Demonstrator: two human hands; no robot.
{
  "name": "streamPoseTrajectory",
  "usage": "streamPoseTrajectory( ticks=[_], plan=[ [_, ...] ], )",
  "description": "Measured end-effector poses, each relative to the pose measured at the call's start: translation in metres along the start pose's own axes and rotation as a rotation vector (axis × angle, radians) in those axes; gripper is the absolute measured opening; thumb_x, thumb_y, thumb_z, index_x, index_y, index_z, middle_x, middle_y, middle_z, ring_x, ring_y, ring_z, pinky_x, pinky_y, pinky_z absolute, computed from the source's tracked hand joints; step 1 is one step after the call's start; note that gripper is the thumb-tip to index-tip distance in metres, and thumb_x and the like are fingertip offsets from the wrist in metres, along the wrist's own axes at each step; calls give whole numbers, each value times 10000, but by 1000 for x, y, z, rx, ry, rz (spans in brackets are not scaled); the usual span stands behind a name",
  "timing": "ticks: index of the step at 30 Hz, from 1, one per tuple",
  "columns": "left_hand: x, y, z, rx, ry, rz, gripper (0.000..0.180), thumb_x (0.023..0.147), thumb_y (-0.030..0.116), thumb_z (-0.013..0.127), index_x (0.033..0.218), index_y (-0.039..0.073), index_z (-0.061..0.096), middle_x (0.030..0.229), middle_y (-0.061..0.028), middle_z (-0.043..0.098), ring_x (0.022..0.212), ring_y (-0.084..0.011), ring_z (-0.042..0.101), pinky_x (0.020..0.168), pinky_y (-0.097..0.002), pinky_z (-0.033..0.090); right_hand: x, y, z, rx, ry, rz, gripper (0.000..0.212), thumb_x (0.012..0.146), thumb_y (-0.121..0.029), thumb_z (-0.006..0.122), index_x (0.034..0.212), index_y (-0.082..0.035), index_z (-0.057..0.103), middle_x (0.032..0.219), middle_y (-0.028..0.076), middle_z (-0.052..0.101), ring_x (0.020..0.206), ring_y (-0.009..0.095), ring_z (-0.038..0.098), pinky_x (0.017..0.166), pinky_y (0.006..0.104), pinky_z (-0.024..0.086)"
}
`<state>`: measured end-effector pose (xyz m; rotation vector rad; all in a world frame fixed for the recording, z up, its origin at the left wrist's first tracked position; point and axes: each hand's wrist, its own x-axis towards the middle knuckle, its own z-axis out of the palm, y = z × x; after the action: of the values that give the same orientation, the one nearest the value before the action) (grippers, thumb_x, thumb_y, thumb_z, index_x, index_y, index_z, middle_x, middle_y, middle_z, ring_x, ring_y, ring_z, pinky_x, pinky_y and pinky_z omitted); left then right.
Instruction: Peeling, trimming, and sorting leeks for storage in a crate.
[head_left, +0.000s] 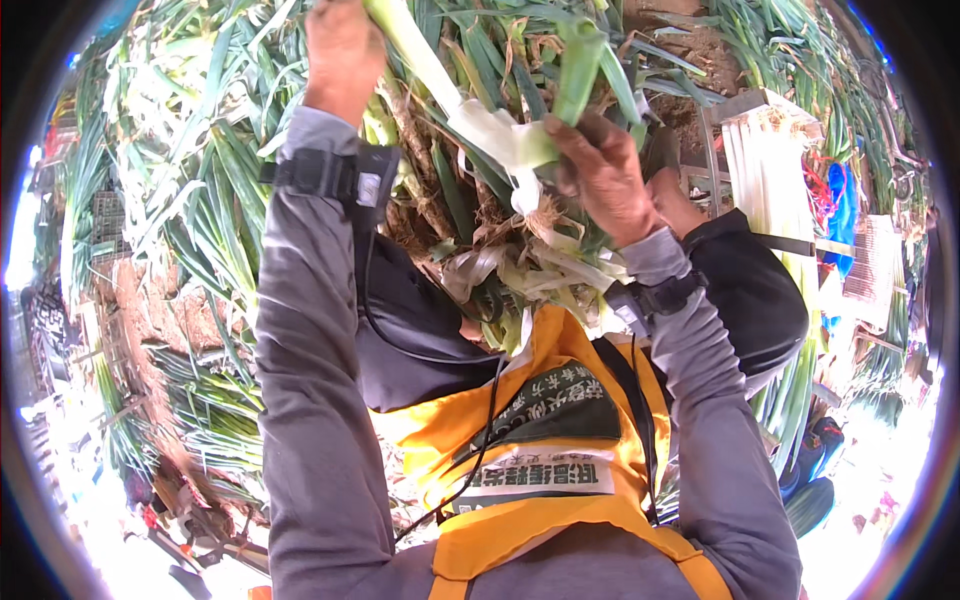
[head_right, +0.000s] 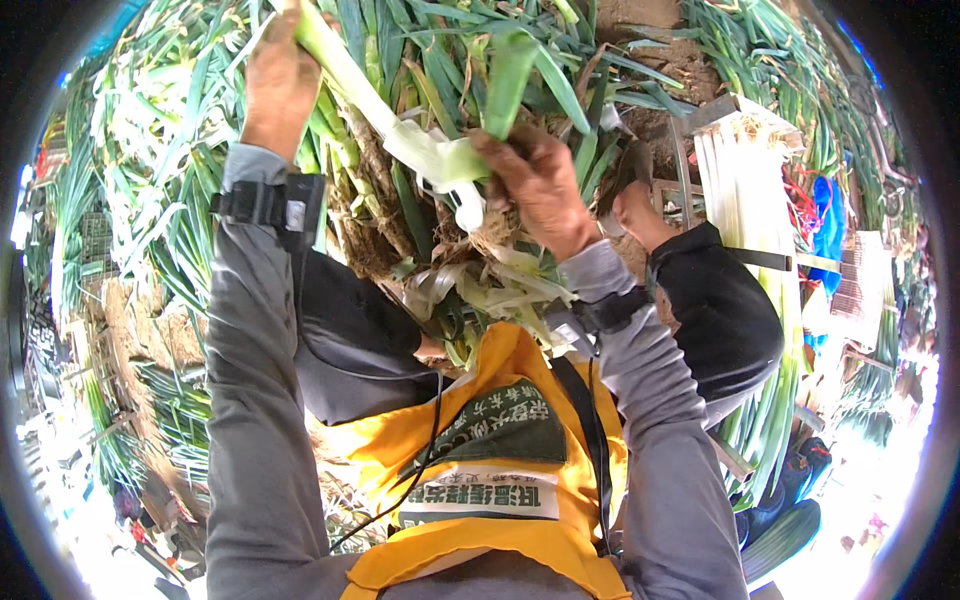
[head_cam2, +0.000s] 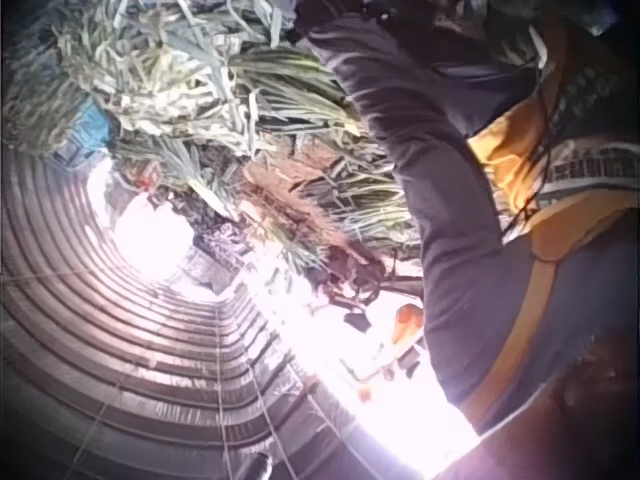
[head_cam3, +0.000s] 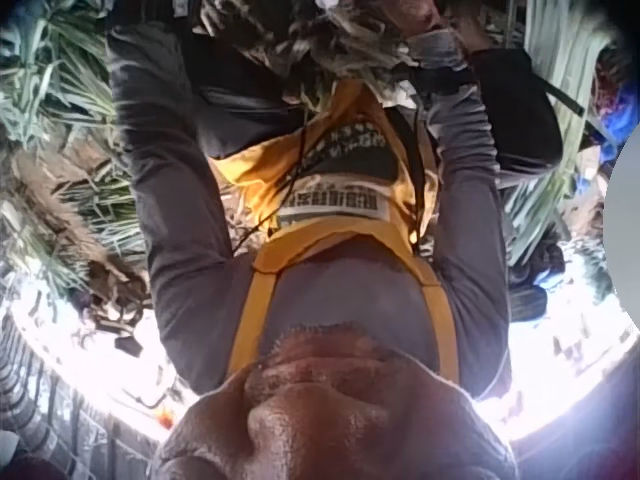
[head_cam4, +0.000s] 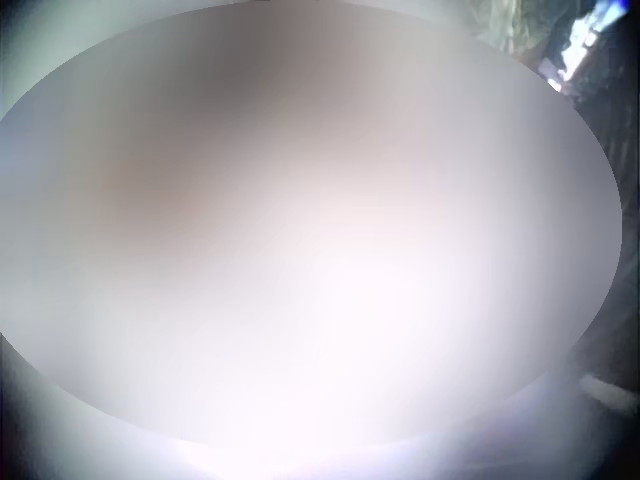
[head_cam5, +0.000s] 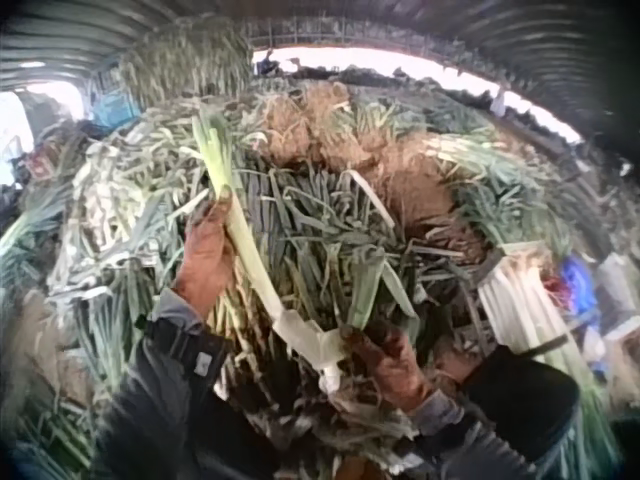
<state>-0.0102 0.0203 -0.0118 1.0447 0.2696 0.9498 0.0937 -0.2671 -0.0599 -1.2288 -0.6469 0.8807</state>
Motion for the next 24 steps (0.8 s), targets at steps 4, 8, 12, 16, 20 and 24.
streamPoseTrajectory(
  ticks=[4,8,12,16,20,24],
  plan=[
    [2,19,6,24,118,32,263,965,364,589,1044,114,589,771,5,578,680,-152,577,596,-338,494,-19,3,-41,-180,-53,137,334,915,-309,685,1026,4,648,666,-8,591,472,36,502,391,196,376],
    [9,29,-21,-11,155,81,239,972,347,585,1065,127,566,775,-11,557,693,-173,577,606,-363,506,-57,63,-63,-366,-192,432,364,928,-329,658,1071,5,631,727,22,607,507,81,542,443,238,410],
    [5,12,-13,119,159,102,266,978,344,580,1145,137,567,781,-16,551,683,-174,561,587,-371,490,-67,84,-65,-345,-117,619,278,948,-278,623,1050,-19,636,753,17,602,572,78,554,520,242,442],
    [4,29,-15,69,250,92,258,994,347,549,1111,118,570,758,-40,550,689,-197,575,616,-371,512,-58,87,-73,-34,210,635,359,952,-289,617,1150,11,610,788,18,625,609,99,594,529,237,452],
    [25,33,-37,-5,177,176,288,1017,218,474,1158,-32,499,1079,-156,548,837,-238,542,747,-413,497,-39,71,-70,-570,263,155,467,935,-307,658,1291,-18,567,1036,73,653,954,132,637,741,251,534],
    [40,31,-66,-140,206,135,321,1036,274,424,1115,-32,482,898,-103,484,765,-206,490,694,-363,468,15,40,-7,-579,-21,-347,683,878,-511,665,1306,6,538,1199,194,588,1031,273,646,816,350,560]
  ],
)
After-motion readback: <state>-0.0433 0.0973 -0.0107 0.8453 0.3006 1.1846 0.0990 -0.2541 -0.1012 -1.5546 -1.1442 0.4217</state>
